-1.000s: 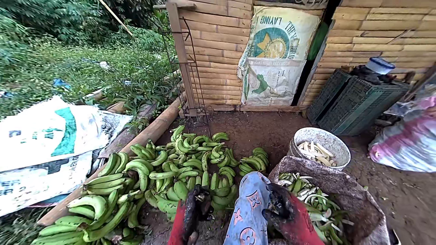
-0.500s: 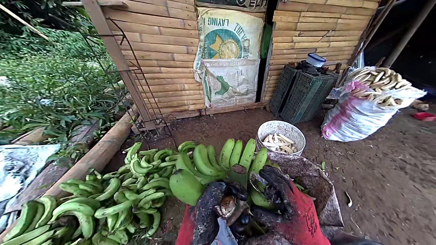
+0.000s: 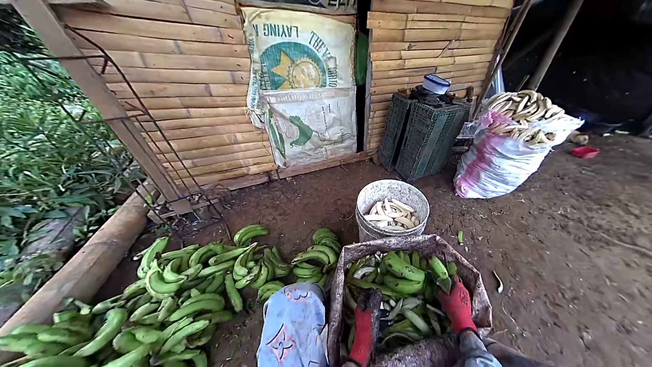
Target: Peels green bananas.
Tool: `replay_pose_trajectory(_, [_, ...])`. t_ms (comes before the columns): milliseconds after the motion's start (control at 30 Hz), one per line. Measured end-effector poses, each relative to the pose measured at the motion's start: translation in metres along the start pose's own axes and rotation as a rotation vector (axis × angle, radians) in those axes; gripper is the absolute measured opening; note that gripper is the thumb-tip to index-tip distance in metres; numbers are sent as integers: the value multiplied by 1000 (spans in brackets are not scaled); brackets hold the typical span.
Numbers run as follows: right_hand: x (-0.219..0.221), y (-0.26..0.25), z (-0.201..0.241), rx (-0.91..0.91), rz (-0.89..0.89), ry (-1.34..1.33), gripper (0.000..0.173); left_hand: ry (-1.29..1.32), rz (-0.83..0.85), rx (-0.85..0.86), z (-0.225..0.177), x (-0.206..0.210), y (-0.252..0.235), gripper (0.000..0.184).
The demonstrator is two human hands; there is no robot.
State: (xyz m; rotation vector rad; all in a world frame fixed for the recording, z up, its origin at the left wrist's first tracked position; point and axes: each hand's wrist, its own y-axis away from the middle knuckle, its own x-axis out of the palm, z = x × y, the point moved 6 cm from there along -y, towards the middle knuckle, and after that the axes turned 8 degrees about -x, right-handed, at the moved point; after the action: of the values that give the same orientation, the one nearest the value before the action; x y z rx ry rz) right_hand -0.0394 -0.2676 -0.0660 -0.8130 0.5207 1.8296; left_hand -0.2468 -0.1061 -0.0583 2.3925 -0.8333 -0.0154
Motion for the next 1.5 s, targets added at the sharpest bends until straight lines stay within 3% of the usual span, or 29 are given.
replay_pose_trajectory(167, [0,8,23,11,69,159,76,-222,-37,33,-9,37,-39,71])
replay_pose_trajectory(267, [-32,21,37,144,4,186,76,-377,-99,140,-26,44,-55,65])
replay_pose_trajectory(400, [-74,59,74,-195,-199,-96,58,-515,-68,194,-45,48,-64,61])
replay_pose_trajectory(500, [-55,87,79,-259,42,-218,50,-549,-76,209,-52,50,-62,59])
replay_pose_trajectory(600, [-22,100,59,-127,257,-186,46,-469,-70,196,-52,48,-58,60])
replay_pose_trajectory(667, [-7,104,56,-54,325,-142,44,-442,-110,199,-53,46,-55,73])
replay_pose_trajectory(733, [-5,106,57,-61,244,-175,43,-543,-176,333,-62,49,-41,86])
replay_pose_trajectory(800, [-10,106,57,-93,97,-247,44,-691,-170,551,-71,56,-28,76])
replay_pose_trajectory(867, [-11,104,53,-62,60,-256,44,-957,-56,635,-67,67,-17,65])
replay_pose_trajectory(967, [-11,101,50,24,130,-247,46,-1324,49,572,-52,81,-14,69])
replay_pose_trajectory(1067, [-16,98,50,10,76,-259,42,-1420,33,581,-52,84,-19,59])
replay_pose_trajectory(1167, [-16,94,48,24,135,-223,43,-1528,121,551,-54,85,-24,59])
replay_pose_trajectory(1333, [-4,88,59,164,249,109,51,-1574,188,531,-57,90,-21,53])
replay_pose_trajectory(1400, [-1,80,56,220,262,229,52,-1525,171,514,-62,83,-10,51])
replay_pose_trajectory(1500, [-6,72,48,216,259,142,50,-1473,-31,392,-85,49,12,54])
